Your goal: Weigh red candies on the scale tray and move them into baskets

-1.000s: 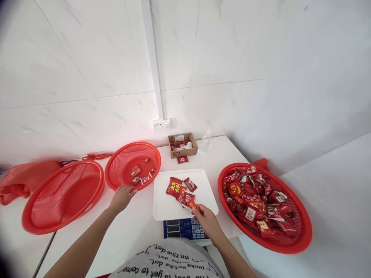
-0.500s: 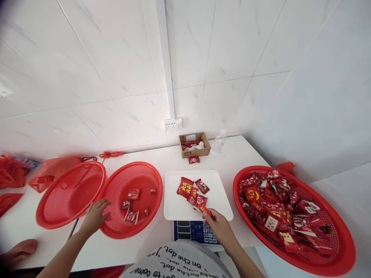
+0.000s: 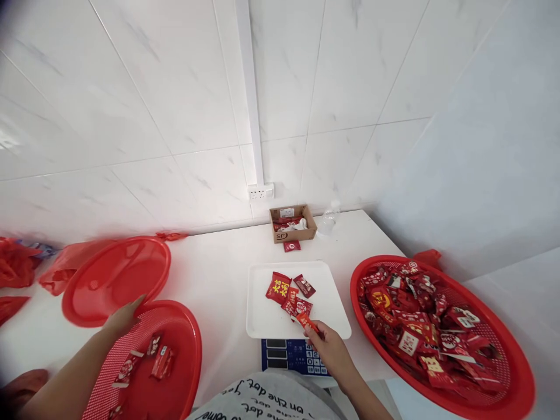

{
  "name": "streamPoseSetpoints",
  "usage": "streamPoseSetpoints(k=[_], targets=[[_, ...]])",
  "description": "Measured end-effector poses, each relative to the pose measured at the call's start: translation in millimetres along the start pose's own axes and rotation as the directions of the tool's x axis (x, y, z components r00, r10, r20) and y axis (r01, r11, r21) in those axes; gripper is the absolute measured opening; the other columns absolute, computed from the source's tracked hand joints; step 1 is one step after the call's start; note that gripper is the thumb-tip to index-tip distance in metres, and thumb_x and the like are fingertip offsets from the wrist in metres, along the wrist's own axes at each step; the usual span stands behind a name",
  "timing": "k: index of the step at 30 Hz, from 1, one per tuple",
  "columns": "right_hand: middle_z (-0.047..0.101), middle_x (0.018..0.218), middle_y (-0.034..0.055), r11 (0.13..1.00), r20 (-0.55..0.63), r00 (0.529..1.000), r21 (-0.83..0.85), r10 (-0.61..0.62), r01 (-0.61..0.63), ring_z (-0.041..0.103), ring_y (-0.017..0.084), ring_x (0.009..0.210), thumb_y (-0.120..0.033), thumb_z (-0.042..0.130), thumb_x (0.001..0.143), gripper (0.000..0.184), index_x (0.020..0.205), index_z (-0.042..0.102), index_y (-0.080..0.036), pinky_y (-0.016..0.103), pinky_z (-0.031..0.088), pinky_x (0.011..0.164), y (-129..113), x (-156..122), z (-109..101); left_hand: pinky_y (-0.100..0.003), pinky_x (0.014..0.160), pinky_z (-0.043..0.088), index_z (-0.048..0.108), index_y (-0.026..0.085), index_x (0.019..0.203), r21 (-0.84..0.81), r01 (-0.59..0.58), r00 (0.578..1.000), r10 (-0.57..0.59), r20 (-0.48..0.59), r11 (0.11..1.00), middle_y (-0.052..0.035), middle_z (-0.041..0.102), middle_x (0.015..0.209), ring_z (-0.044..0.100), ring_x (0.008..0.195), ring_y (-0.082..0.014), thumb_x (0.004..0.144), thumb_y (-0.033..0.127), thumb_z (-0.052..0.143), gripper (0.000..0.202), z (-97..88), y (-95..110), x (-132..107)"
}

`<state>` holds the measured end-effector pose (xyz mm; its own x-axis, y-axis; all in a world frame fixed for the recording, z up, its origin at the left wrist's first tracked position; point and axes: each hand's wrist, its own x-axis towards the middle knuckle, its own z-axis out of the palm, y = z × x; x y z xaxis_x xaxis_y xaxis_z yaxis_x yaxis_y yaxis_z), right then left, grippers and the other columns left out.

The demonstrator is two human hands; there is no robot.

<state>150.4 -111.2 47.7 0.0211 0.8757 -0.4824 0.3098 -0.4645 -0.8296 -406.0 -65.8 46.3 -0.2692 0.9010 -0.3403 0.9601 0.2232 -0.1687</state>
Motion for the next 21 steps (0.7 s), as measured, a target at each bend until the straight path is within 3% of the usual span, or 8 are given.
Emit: streamPoseSetpoints(k=[3, 6, 10, 13, 15, 18, 21], targets=[[0.065, 0.078, 0.0051, 1.0, -0.004, 1.0, -0.002, -0.003, 0.003, 0.06, 0.022, 0.072, -0.064, 0.045, 0.065, 0.05, 0.084, 0.06, -0.02, 0.032, 0.048, 0.064, 3, 1, 0, -0.038, 0.098, 0.035, 0.047, 0.023, 0.129, 0.008, -0.097, 0.995, 0.097, -0.011, 0.995, -0.0078, 0.056, 0.126, 0.052, 0.115, -0.0208, 0.072, 0.003, 0.041, 0.06, -5.9, 9, 2], [0.065, 0.079, 0.0054, 1.0, -0.003, 1.0, -0.001, -0.001, 0.001, 0.06, 0.022, 0.073, -0.063, 0.045, 0.066, 0.051, 0.088, 0.06, -0.02, 0.033, 0.048, 0.066, 4, 1, 0, -0.043, 0.103, 0.028, 0.049, 0.022, 0.128, 0.022, -0.106, 0.991, 0.108, -0.085, 0.994, -0.0106, 0.05, 0.132, 0.043, 0.123, -0.0231, 0.073, 0.0, 0.037, 0.06, -11.5, 17, 4], [0.064, 0.079, 0.0053, 1.0, -0.001, 1.0, -0.004, -0.008, 0.008, 0.059, 0.022, 0.074, -0.062, 0.045, 0.067, 0.049, 0.085, 0.059, -0.02, 0.032, 0.047, 0.067, 1, -1, 0, -0.041, 0.102, 0.031, 0.052, 0.016, 0.125, 0.011, -0.08, 0.979, 0.081, -0.186, 0.997, -0.0122, 0.049, 0.131, 0.042, 0.123, -0.0239, 0.071, -0.003, 0.033, 0.06, -22.8, 19, 7], [0.064, 0.08, 0.005, 1.0, 0.0, 1.0, 0.006, 0.003, -0.003, 0.059, 0.022, 0.075, -0.063, 0.046, 0.067, 0.048, 0.085, 0.06, -0.02, 0.032, 0.047, 0.067, 1, -2, -1, -0.04, 0.101, 0.033, 0.052, 0.013, 0.124, -0.029, -0.092, 0.969, 0.083, -0.234, 0.995, -0.0135, 0.047, 0.131, 0.042, 0.123, -0.0255, 0.078, 0.006, 0.032, 0.05, -30.3, 29, 6], [0.064, 0.08, 0.0046, 1.0, 0.0, 1.0, 0.008, 0.005, -0.005, 0.059, 0.022, 0.075, -0.063, 0.045, 0.067, 0.049, 0.086, 0.06, -0.02, 0.032, 0.047, 0.067, 2, -3, -2, -0.041, 0.097, 0.038, 0.045, 0.011, 0.129, -0.071, -0.102, 0.964, 0.081, -0.255, 0.992, -0.0159, 0.043, 0.134, 0.042, 0.122, -0.0278, 0.085, 0.019, 0.029, 0.047, -29.6, 47, 1], [0.064, 0.079, 0.0041, 1.0, 0.0, 1.0, 0.002, -0.004, 0.004, 0.059, 0.021, 0.074, -0.063, 0.044, 0.068, 0.049, 0.084, 0.06, -0.02, 0.031, 0.047, 0.066, 3, -2, -1, -0.046, 0.085, 0.045, 0.031, 0.012, 0.138, -0.131, -0.1, 0.963, 0.063, -0.264, 0.986, -0.0192, 0.04, 0.135, 0.039, 0.122, -0.0348, 0.087, 0.043, 0.029, 0.059, -15.6, 85, -11], [0.063, 0.077, 0.0032, 1.0, -0.003, 1.0, 0.0, -0.018, 0.018, 0.058, 0.02, 0.071, -0.061, 0.043, 0.07, 0.045, 0.083, 0.06, -0.021, 0.03, 0.046, 0.064, 4, -2, 1, -0.052, 0.093, 0.037, 0.027, 0.015, 0.14, -0.154, -0.136, 0.962, 0.093, -0.256, 0.979, -0.0203, 0.028, 0.142, 0.022, 0.13, -0.0422, 0.08, 0.049, 0.044, 0.071, 7.6, 119, -26]])
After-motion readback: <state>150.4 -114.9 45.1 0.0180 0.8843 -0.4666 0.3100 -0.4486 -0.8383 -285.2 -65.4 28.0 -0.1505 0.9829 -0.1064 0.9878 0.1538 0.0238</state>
